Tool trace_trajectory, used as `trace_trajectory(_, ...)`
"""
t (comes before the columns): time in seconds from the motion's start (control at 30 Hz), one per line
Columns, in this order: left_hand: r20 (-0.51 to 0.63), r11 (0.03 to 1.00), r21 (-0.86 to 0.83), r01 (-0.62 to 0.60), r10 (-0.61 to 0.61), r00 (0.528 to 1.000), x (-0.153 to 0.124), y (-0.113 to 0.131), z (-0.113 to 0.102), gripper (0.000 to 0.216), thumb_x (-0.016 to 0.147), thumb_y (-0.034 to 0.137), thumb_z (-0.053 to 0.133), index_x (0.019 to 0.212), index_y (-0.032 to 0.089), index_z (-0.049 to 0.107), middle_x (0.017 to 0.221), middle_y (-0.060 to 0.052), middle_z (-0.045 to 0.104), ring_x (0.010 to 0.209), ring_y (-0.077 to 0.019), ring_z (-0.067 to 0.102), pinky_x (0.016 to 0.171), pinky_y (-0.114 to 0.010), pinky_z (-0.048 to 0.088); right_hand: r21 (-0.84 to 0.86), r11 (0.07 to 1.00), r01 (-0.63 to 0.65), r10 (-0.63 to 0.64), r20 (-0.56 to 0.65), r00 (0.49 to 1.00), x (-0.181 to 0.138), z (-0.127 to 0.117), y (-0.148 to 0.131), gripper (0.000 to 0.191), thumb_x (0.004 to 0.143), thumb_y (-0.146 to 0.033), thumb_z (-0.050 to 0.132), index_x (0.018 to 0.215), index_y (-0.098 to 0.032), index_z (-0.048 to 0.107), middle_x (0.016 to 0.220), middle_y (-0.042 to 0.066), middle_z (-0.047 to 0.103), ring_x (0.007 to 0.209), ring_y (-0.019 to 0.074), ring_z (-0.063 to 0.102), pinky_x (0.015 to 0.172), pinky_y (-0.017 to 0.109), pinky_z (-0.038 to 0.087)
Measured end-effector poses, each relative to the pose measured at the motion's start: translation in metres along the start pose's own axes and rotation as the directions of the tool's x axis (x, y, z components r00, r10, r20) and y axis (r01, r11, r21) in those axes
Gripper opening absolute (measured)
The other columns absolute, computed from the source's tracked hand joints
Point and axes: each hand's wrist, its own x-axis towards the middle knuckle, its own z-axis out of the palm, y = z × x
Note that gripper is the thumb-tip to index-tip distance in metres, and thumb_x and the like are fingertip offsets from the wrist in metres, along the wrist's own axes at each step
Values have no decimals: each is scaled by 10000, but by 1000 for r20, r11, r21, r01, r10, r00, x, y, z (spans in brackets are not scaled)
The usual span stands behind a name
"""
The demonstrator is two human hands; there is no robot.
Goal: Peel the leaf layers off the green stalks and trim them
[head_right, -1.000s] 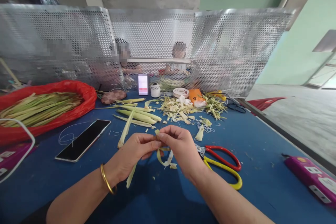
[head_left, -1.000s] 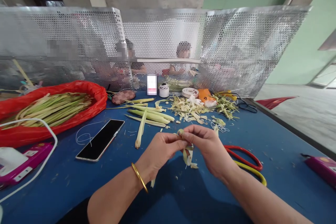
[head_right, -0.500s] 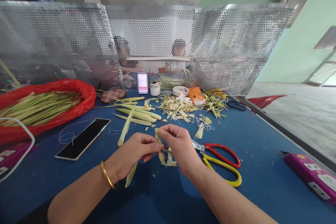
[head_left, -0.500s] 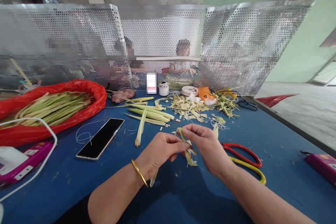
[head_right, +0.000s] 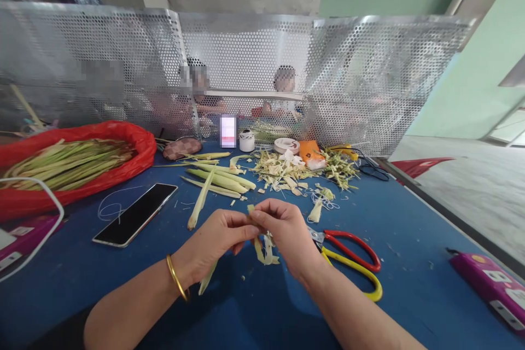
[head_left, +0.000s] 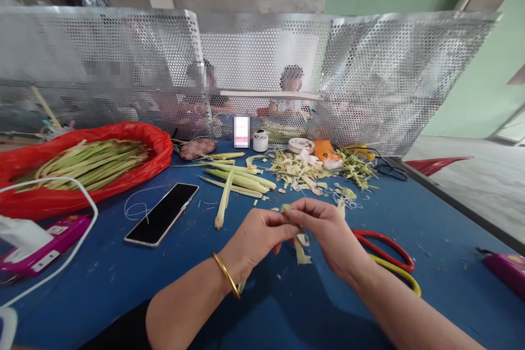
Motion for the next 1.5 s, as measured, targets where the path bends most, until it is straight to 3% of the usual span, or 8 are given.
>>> trace_trajectory(0.13,15,999,1,42,-42,999,1,-2,0,201,684,298,720,571,134,690,522,6,564,469,-74,402,485,-236,275,-74,997,27,-28,-2,1000,3,-1,2,228,753,-383,686,686,-179,610,575,-19,572,514,140,538,513,269,421)
trace_trajectory(0.2,-24,995,-86,43,-45,999,3,-3,-2,209,694,319,731,601,134,700,561,-3,596,489,-72,434,490,-228,280,-260,954,148,-177,-91,980,3,-5,-2,192,801,-361,636,727,-184,641,683,18,640,651,178,593,614,296,452)
trace_trajectory(0.27,-82,973,-229,14,-33,996,6,-4,-4,204,708,344,737,715,140,734,656,-22,651,566,-83,513,531,-213,327,-496,807,320,-446,-159,881,0,-8,-8,158,844,-317,593,767,-195,657,814,44,675,805,197,600,729,305,444)
trace_trajectory(0.37,-147,915,-395,-81,23,989,8,-5,-7,227,708,308,757,867,147,747,796,-51,698,767,-123,606,705,-210,416,-664,571,484,-672,-39,740,-10,-7,-10,161,882,-261,555,749,-210,630,774,28,646,768,178,580,715,285,428)
trace_trajectory(0.5,-150,860,-487,-153,90,985,6,-3,-3,267,711,238,756,960,143,736,883,-79,718,862,-167,632,847,-274,443,-628,634,451,-536,65,842,-17,5,3,132,892,-272,549,860,-221,666,825,33,668,779,180,612,713,271,449)
trace_trajectory(0.73,-173,819,-554,-149,62,983,3,-3,8,214,672,217,773,864,125,754,856,-97,731,878,-204,657,882,-307,453,-404,878,257,-302,-50,952,-7,17,20,214,819,-347,603,881,-192,737,919,70,719,900,240,639,819,322,464)
trace_trajectory(1.03,-223,859,-473,-193,95,970,3,-2,5,213,697,200,748,899,136,766,817,-84,744,834,-174,666,838,-269,480,-235,956,177,-204,-96,974,-10,20,18,243,772,-400,659,839,-187,755,817,53,698,816,224,594,745,314,462)
trace_trajectory(1.5,-282,871,-438,-222,101,954,5,-5,3,151,691,160,715,831,146,770,809,-67,745,802,-164,667,805,-263,496,-379,889,258,-284,-14,959,-15,20,13,218,818,-341,591,680,-178,638,716,19,633,684,160,507,636,240,417)
